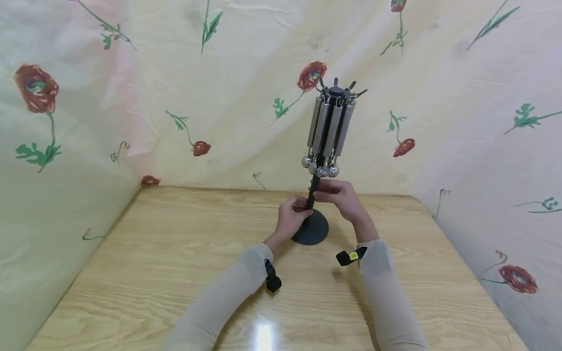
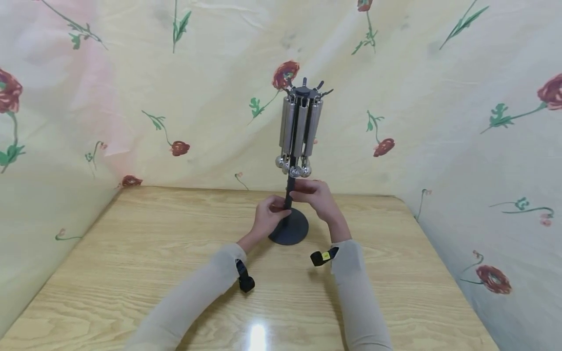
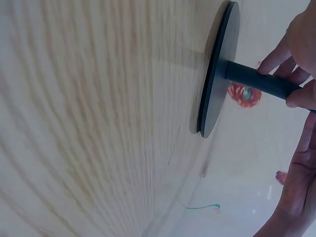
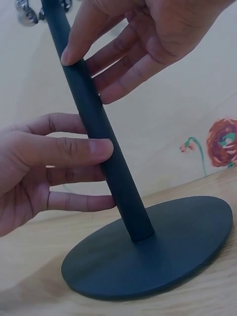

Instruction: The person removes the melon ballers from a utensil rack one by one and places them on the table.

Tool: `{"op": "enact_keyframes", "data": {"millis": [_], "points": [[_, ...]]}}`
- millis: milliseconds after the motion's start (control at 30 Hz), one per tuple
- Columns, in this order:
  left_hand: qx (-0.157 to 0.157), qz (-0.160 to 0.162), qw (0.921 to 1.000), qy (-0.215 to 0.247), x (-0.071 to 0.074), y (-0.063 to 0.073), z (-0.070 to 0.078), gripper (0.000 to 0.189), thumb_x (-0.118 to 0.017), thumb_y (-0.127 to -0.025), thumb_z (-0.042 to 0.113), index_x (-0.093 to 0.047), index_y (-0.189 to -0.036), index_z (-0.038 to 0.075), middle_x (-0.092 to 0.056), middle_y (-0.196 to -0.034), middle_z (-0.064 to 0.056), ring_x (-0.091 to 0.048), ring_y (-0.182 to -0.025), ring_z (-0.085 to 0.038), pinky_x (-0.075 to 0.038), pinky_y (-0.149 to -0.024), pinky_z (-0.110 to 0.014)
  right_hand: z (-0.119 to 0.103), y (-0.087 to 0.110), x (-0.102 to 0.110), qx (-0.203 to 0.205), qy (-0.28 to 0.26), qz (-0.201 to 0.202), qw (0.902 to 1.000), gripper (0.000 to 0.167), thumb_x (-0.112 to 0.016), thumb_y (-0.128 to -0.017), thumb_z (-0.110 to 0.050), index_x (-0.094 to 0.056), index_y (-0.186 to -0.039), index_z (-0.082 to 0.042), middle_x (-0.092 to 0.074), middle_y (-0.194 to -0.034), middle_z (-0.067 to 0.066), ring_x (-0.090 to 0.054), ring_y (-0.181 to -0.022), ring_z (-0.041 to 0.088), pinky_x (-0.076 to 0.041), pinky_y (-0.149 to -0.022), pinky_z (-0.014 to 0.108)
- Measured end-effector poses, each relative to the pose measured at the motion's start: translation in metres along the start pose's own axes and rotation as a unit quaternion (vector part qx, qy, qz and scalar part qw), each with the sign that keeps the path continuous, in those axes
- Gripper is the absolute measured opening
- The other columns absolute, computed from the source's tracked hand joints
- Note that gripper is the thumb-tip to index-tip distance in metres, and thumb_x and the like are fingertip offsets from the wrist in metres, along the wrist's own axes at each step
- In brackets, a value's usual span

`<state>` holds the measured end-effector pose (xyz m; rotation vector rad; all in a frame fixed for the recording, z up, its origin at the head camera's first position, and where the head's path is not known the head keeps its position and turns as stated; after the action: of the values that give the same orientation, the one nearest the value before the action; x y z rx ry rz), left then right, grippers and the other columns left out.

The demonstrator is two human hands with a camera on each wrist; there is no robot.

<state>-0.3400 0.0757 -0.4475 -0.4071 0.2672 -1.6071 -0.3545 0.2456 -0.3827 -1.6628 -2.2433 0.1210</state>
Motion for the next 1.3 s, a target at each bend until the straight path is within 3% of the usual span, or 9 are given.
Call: {"op": "enact_keyframes", "data": {"millis": [300, 567, 867, 967, 1167, 1300], "points": [[-0.001, 0.015, 0.9999, 0.007, -0.015, -0.002, -0.002, 0.018, -0.077, -0.084, -0.008, -0.073, -0.101, -0.005, -0.074, -0.096, -0.021, -0.071, -0.089, -0.032, -0.062, -0.08, -0.024, 0.004, 0.0, 0.015, -0.014, -0.009, -0.011, 0.9998, 0.036, -0.069, -0.091, 0.006, -0.064, -0.126, 0.012, -0.078, -0.105, -0.007, -0.075, -0.095, 0.011, -0.062, -0.088, 0.026], [0.006, 0.018, 0.9998, 0.008, -0.021, -0.007, 0.001, 0.017, -0.076, -0.085, -0.007, -0.072, -0.1, -0.003, -0.074, -0.096, -0.019, -0.07, -0.085, -0.021, -0.061, -0.079, -0.023, -0.005, 0.001, 0.018, -0.012, -0.034, -0.017, 0.9992, 0.039, -0.068, -0.092, 0.007, -0.059, -0.129, 0.017, -0.078, -0.107, -0.006, -0.076, -0.096, 0.013, -0.06, -0.091, 0.024], [0.009, 0.006, 0.9999, -0.004, -0.023, -0.004, -0.001, 0.02, -0.078, -0.085, -0.005, -0.072, -0.104, -0.003, -0.074, -0.097, -0.019, -0.071, -0.088, -0.024, -0.061, -0.079, -0.022, 0.022, 0.003, 0.021, -0.018, -0.054, -0.017, 0.9982, 0.041, -0.062, -0.098, 0.004, -0.053, -0.136, 0.014, -0.075, -0.111, -0.008, -0.073, -0.102, 0.01, -0.059, -0.094, 0.024], [0.008, -0.008, 0.9998, -0.014, -0.021, -0.005, -0.002, 0.023, -0.078, -0.085, -0.004, -0.072, -0.107, -0.003, -0.074, -0.098, -0.02, -0.072, -0.09, -0.028, -0.062, -0.08, -0.022, 0.025, 0.003, 0.02, -0.007, -0.064, -0.022, 0.9977, 0.04, -0.062, -0.098, 0.002, -0.054, -0.136, 0.013, -0.074, -0.112, -0.005, -0.072, -0.103, 0.011, -0.059, -0.096, 0.026], [0.04, -0.053, 0.9975, -0.025, -0.007, -0.013, 0.006, 0.034, -0.077, -0.086, -0.002, -0.07, -0.119, 0.002, -0.073, -0.106, -0.021, -0.075, -0.096, -0.031, -0.063, -0.083, -0.027, 0.025, 0.004, 0.02, -0.002, -0.06, -0.024, 0.9979, 0.041, -0.063, -0.099, -0.001, -0.052, -0.136, 0.015, -0.072, -0.11, -0.003, -0.071, -0.102, 0.011, -0.06, -0.095, 0.027], [0.036, -0.035, 0.9987, -0.006, 0.009, -0.022, 0.029, 0.04, -0.071, -0.086, -0.004, -0.068, -0.125, 0.004, -0.072, -0.11, -0.023, -0.073, -0.098, -0.032, -0.063, -0.084, -0.03, 0.026, 0.003, 0.02, 0.001, -0.071, -0.028, 0.9971, 0.042, -0.062, -0.099, 0.001, -0.049, -0.136, 0.018, -0.072, -0.11, -0.003, -0.071, -0.101, 0.01, -0.06, -0.094, 0.027]]}}
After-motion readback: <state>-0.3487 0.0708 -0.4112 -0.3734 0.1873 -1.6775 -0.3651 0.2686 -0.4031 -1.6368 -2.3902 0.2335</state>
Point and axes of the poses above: each hand's wrist, its own y-axis away from the middle knuckle, its own x-axis out of the back of the hand, z = x × y, the point moved 2 cm from there along -y, towards the middle knuckle
